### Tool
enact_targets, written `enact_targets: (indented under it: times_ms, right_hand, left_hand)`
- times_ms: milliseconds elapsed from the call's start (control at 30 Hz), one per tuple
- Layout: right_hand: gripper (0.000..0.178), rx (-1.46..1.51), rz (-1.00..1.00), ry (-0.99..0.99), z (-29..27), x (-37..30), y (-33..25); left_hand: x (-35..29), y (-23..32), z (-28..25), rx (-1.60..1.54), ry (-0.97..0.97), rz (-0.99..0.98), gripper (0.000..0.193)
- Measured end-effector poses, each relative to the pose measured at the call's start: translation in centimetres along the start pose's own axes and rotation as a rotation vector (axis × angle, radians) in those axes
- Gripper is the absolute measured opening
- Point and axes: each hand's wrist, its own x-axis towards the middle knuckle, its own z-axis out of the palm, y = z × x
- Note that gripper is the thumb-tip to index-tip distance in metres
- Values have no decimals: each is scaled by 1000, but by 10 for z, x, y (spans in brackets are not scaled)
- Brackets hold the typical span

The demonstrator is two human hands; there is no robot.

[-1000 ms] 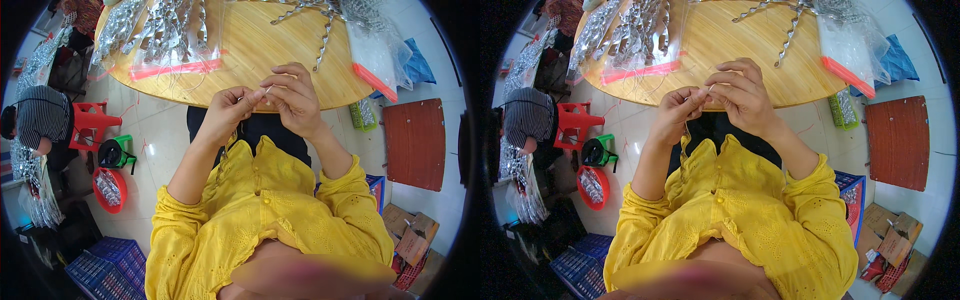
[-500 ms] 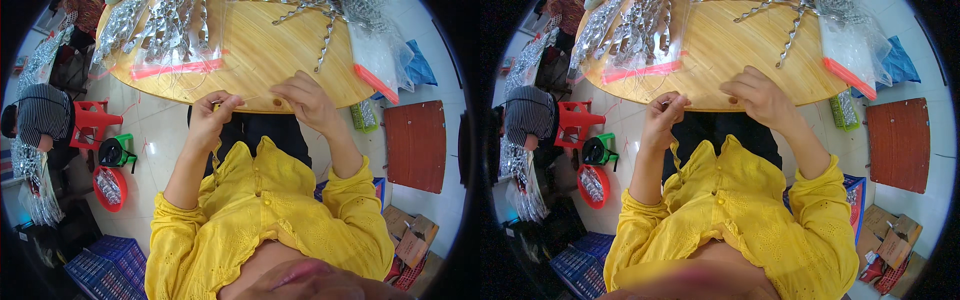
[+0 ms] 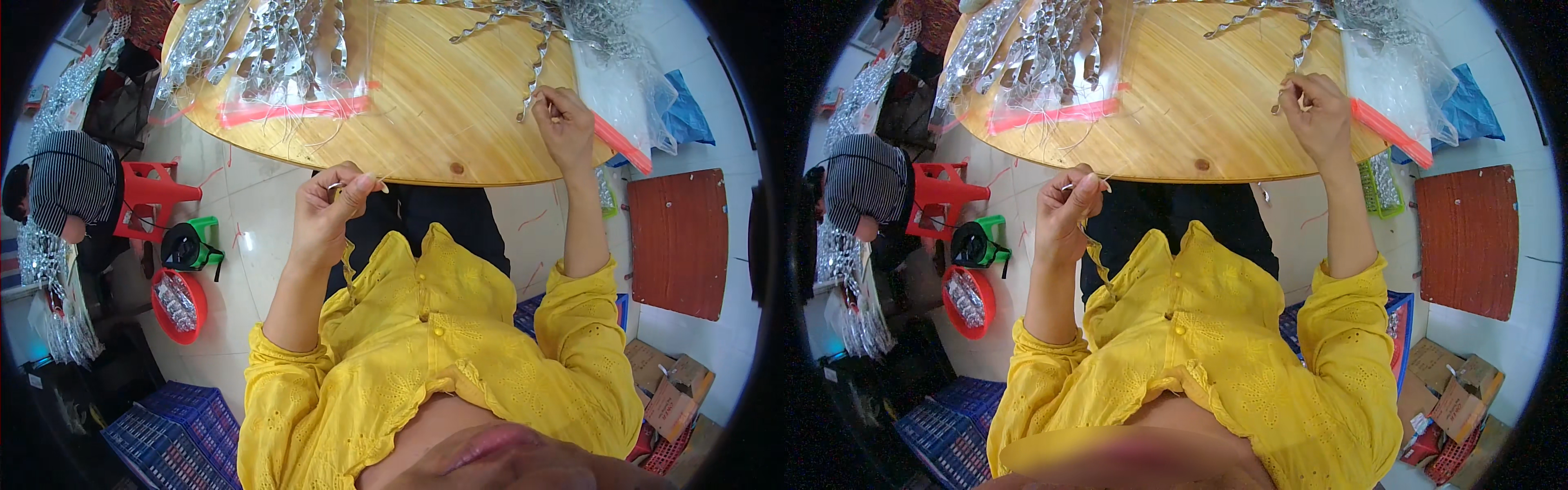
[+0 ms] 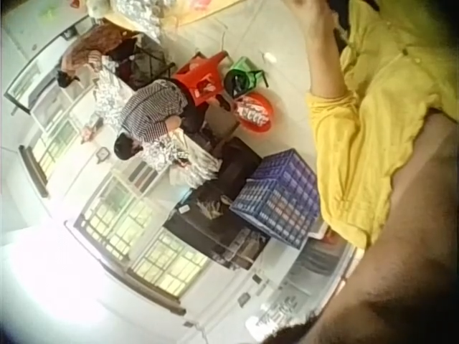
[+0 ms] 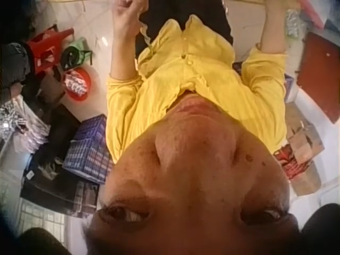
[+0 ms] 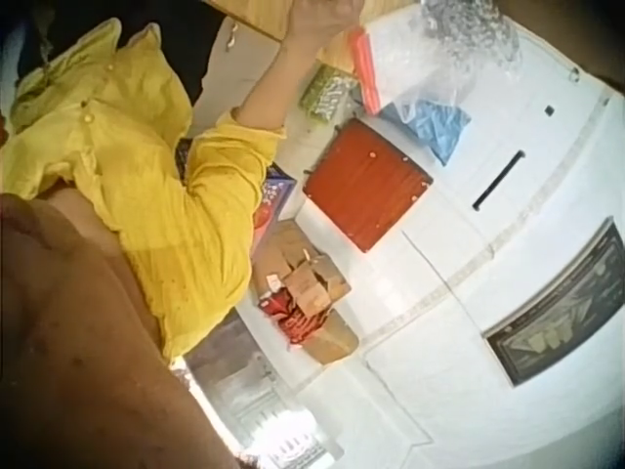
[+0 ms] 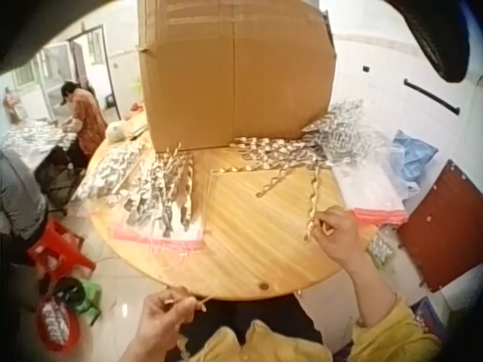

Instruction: Assembling silver-colored decorative chains and placing them into plastic bags for packaging.

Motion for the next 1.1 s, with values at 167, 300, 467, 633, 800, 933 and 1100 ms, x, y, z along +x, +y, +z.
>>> enact_targets:
  times_ms: [167, 300, 467, 633, 800, 933, 1100]
  right_hand:
    - [10, -30, 77, -12, 2, 9, 16]
    - [8, 159, 236, -205, 1, 8, -37]
    - [27, 1001, 551, -1064, -11, -11, -128]
    - [56, 1385, 835, -1301, 10, -20, -127]
    - [39, 1856, 1527, -999, 23, 20, -156]
    - [23, 1477, 1124, -592, 58, 73, -135]
    - [35, 635, 855, -482, 137, 151, -65]
  left_hand:
    - [-16, 15, 7, -56, 6, 34, 11]
    - [-28, 34, 25, 143, -37, 145, 6]
    - [-31, 70, 67, 385, -556, 569, 3]
    - [-24, 72, 108, 248, -897, 1003, 27]
    - [-9, 82, 101, 357, -999, 1106, 31]
    - [41, 114, 65, 378, -825, 926, 27]
    - [150, 90, -67, 1244, 239, 562, 40]
